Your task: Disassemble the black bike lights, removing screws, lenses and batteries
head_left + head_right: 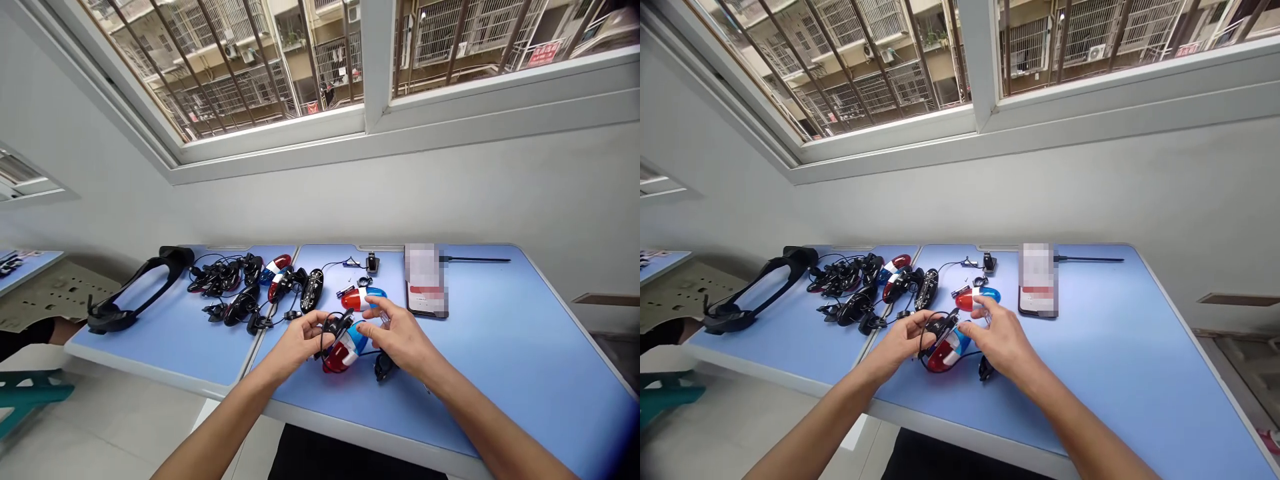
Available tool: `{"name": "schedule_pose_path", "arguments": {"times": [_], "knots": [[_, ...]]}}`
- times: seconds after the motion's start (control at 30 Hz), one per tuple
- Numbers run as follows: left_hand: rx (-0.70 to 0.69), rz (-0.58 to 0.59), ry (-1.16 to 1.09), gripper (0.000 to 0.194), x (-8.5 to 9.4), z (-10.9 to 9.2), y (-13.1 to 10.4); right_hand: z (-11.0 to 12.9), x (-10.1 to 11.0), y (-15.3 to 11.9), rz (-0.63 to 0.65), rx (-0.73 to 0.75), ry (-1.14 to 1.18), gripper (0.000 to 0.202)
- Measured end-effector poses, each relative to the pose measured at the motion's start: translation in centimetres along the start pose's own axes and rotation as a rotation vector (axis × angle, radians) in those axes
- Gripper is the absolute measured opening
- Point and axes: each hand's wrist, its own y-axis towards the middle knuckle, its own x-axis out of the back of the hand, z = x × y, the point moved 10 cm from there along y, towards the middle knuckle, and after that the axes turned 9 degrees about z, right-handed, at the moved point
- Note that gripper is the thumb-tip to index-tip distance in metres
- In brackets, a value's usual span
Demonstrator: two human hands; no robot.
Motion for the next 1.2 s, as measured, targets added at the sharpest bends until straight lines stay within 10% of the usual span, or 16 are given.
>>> {"name": "schedule_pose_path", "arguments": {"times": [0.67,0.9,1.2], "knots": [[0.087,0.05,-0.119,0.059,0.7,0.9,1.6,1.3,-0.1,-0.6,-0.026,0.019,-0.501,0.039],[-0.149,-0.159,0.583,0.044,1.8,-3.5,0.2,2.3,0.3,-1.3,-0.078,-0.011,-0.712,0.04],[-0.435,-0.289,1.264,0.04,-2.4,-6.7,-2.1,3.6,-2.0,-1.8,-0.039,-0.054,-0.796,0.026]]}}
